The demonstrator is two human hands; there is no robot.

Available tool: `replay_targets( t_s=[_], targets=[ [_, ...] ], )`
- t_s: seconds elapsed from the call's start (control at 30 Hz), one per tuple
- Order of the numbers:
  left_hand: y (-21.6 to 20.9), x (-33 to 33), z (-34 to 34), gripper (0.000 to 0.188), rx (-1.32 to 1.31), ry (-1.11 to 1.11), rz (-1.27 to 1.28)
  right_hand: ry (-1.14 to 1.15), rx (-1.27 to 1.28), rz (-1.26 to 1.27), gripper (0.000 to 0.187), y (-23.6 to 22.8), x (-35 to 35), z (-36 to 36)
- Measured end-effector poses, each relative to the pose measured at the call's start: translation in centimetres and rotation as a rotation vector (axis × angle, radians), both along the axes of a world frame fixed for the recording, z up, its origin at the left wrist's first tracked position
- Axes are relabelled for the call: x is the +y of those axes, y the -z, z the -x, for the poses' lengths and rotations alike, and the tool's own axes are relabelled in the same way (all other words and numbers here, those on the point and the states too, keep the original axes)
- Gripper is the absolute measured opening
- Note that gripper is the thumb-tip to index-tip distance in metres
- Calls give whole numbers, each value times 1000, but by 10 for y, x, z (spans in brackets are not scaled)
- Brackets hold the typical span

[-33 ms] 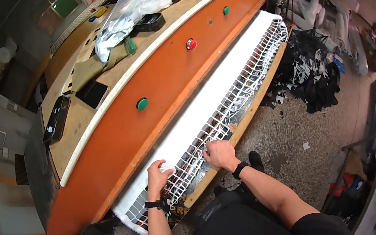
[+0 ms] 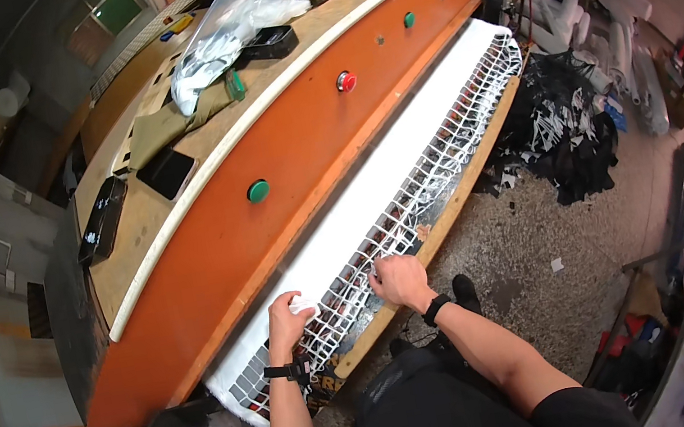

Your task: Assembling small leather patches or tiles onto a mesh backing using an industrial machine.

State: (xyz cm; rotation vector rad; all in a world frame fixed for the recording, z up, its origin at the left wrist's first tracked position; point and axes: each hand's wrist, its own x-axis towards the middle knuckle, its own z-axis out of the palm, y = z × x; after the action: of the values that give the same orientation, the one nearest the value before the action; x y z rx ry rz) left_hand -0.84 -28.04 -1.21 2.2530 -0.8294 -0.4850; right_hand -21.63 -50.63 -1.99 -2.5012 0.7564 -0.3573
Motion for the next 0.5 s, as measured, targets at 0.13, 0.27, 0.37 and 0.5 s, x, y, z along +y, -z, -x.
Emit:
replay_targets(
  t_s=[0.13,0.27,0.37,0.5],
  targets=[
    [-7,-8,0,49,-44,39,-24,17,-13,2,29,2,-1,2],
    [-6,-9,-1,44,-104,53,5,18,-23,2,30,3,-2,-1],
    [-7,-13,-1,41,-122,32,19,21,-17,12,30,3,-1,0],
    [-2,-15,3,38,-163,-4,8,17,-7,-3,30,-2,0,-1]
  ],
)
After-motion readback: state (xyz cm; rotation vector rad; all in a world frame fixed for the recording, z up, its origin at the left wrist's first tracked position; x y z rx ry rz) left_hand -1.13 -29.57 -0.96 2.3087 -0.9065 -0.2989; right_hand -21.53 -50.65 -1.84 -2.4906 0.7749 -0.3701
